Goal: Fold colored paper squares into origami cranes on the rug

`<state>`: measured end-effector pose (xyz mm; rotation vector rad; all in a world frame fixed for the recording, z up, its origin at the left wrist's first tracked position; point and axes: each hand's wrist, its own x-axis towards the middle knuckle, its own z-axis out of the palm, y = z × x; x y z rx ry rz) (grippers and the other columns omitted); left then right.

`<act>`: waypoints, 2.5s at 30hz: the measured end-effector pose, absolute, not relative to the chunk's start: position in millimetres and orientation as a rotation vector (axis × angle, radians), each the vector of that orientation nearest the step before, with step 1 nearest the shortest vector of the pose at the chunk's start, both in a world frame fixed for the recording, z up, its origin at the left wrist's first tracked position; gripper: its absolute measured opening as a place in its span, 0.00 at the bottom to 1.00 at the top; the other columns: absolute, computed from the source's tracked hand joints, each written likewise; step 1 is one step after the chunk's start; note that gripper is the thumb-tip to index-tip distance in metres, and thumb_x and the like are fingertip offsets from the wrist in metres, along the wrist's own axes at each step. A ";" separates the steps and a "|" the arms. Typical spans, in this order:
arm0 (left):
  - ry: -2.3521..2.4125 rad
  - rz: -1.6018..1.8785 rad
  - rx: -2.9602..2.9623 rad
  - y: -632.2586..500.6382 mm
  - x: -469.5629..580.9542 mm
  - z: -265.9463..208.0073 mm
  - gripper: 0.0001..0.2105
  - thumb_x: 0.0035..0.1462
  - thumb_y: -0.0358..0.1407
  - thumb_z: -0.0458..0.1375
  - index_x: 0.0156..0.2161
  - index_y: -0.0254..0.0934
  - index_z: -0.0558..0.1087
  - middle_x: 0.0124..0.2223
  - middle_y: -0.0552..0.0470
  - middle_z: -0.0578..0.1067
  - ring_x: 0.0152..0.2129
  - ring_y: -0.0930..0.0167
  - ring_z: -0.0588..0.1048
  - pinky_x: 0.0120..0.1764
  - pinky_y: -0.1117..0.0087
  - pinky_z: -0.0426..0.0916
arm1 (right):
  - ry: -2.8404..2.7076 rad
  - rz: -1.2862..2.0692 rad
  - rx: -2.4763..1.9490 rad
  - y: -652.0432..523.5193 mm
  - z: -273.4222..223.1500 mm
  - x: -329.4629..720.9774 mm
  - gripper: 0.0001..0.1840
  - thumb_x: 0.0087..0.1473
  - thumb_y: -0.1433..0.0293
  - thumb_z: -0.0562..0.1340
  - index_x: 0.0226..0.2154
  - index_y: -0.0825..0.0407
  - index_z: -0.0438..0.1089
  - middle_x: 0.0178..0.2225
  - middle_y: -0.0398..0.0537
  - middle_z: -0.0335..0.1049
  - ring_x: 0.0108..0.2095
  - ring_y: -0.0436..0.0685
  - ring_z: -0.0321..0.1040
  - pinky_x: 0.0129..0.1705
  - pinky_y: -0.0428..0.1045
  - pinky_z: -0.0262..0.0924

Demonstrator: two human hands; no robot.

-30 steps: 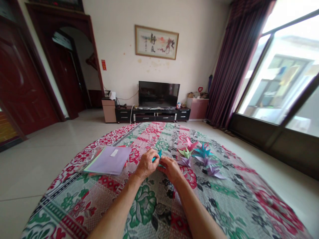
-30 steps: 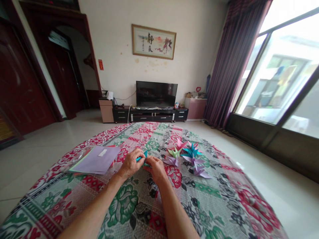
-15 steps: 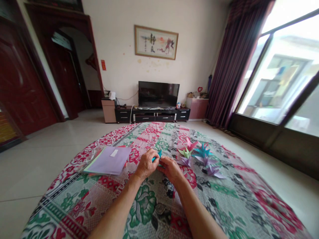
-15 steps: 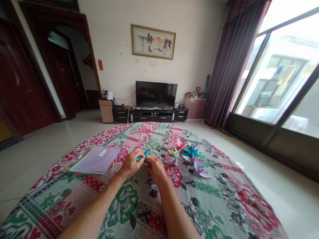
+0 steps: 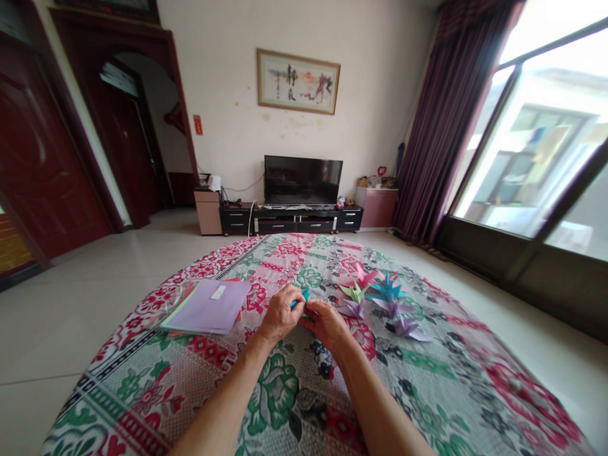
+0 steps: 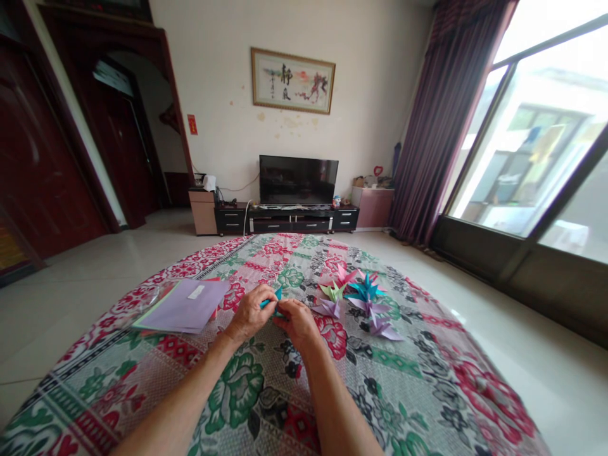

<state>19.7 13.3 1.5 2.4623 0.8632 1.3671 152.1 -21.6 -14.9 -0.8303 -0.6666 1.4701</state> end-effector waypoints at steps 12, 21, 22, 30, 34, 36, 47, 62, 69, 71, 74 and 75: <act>0.859 1.262 2.166 21.2 -0.5 8.5 0.05 0.50 0.30 0.55 0.30 0.36 0.73 0.33 0.52 0.74 0.33 0.73 0.72 0.38 0.73 0.67 | -0.707 1.407 -0.873 -24.4 -11.4 150.5 0.13 0.36 0.63 0.67 0.26 0.51 0.68 0.31 0.44 0.70 0.32 0.52 0.66 0.32 0.47 0.60; 0.864 1.219 2.199 17.6 0.4 12.1 0.04 0.50 0.29 0.55 0.29 0.35 0.73 0.32 0.53 0.74 0.31 0.74 0.72 0.37 0.74 0.66 | -0.828 1.093 -0.988 -26.6 -5.3 146.6 0.14 0.34 0.61 0.69 0.25 0.51 0.71 0.28 0.43 0.68 0.31 0.52 0.64 0.33 0.48 0.60; 0.869 1.220 2.229 17.1 1.0 12.4 0.04 0.50 0.29 0.55 0.28 0.35 0.73 0.31 0.52 0.73 0.31 0.74 0.72 0.37 0.74 0.66 | -0.839 1.065 -1.015 -26.5 -4.9 147.0 0.14 0.35 0.59 0.68 0.24 0.51 0.72 0.27 0.43 0.68 0.32 0.53 0.64 0.33 0.48 0.60; 0.853 1.216 2.434 16.2 7.9 9.7 0.05 0.49 0.26 0.55 0.27 0.36 0.72 0.32 0.51 0.73 0.32 0.73 0.72 0.39 0.73 0.66 | -0.892 1.062 -1.161 -23.7 -9.9 147.7 0.14 0.35 0.58 0.68 0.22 0.50 0.73 0.24 0.43 0.68 0.29 0.54 0.63 0.31 0.49 0.59; 0.833 1.238 2.492 15.3 10.2 9.8 0.06 0.49 0.26 0.54 0.28 0.36 0.72 0.31 0.51 0.73 0.32 0.72 0.72 0.38 0.72 0.67 | -0.866 1.107 -1.118 -23.4 -11.8 148.6 0.14 0.34 0.58 0.68 0.23 0.50 0.73 0.25 0.42 0.68 0.30 0.53 0.63 0.32 0.49 0.59; 0.827 1.246 2.499 15.1 10.6 10.0 0.06 0.48 0.25 0.55 0.29 0.36 0.72 0.32 0.51 0.73 0.32 0.72 0.72 0.38 0.72 0.67 | -0.869 1.144 -1.075 -24.3 -11.9 149.9 0.14 0.35 0.57 0.68 0.24 0.50 0.73 0.26 0.42 0.68 0.31 0.53 0.63 0.33 0.48 0.59; 0.922 1.129 2.498 12.7 13.6 5.2 0.12 0.44 0.24 0.53 0.35 0.37 0.72 0.34 0.50 0.74 0.34 0.69 0.72 0.40 0.69 0.67 | -0.823 1.266 -0.890 -21.1 -21.4 153.6 0.14 0.38 0.59 0.68 0.21 0.52 0.69 0.26 0.42 0.66 0.31 0.51 0.64 0.36 0.49 0.63; 0.860 1.260 2.589 13.3 15.2 6.4 0.15 0.45 0.20 0.49 0.36 0.37 0.70 0.35 0.49 0.69 0.36 0.69 0.69 0.42 0.68 0.67 | -0.816 1.206 -0.941 -20.3 -23.8 152.1 0.14 0.36 0.59 0.69 0.24 0.52 0.72 0.28 0.44 0.66 0.35 0.55 0.63 0.36 0.51 0.63; 0.861 1.278 2.649 10.4 16.4 5.7 0.14 0.49 0.21 0.49 0.37 0.37 0.70 0.35 0.49 0.68 0.36 0.69 0.69 0.42 0.69 0.67 | -0.828 1.191 -0.925 -22.2 -22.3 151.5 0.12 0.37 0.61 0.69 0.22 0.51 0.71 0.28 0.44 0.67 0.35 0.55 0.63 0.37 0.51 0.63; 0.873 1.279 2.662 10.5 16.9 4.9 0.13 0.50 0.22 0.49 0.36 0.37 0.70 0.36 0.49 0.68 0.36 0.70 0.69 0.41 0.69 0.67 | -0.836 1.189 -0.923 -22.2 -22.7 151.8 0.13 0.37 0.60 0.68 0.23 0.51 0.71 0.28 0.44 0.66 0.35 0.55 0.63 0.37 0.51 0.63; 0.899 1.267 2.670 11.2 18.0 3.0 0.11 0.50 0.22 0.50 0.35 0.37 0.70 0.35 0.49 0.67 0.35 0.70 0.69 0.40 0.70 0.67 | -0.857 1.194 -0.930 -21.9 -23.4 152.2 0.13 0.37 0.59 0.68 0.23 0.52 0.71 0.27 0.43 0.66 0.34 0.54 0.64 0.37 0.51 0.63; 0.909 1.266 2.670 11.4 18.3 2.3 0.10 0.50 0.22 0.50 0.34 0.37 0.70 0.35 0.50 0.67 0.35 0.71 0.69 0.40 0.70 0.67 | -0.862 1.194 -0.933 -21.9 -23.5 152.4 0.14 0.37 0.59 0.68 0.23 0.52 0.71 0.27 0.43 0.66 0.34 0.55 0.64 0.37 0.51 0.63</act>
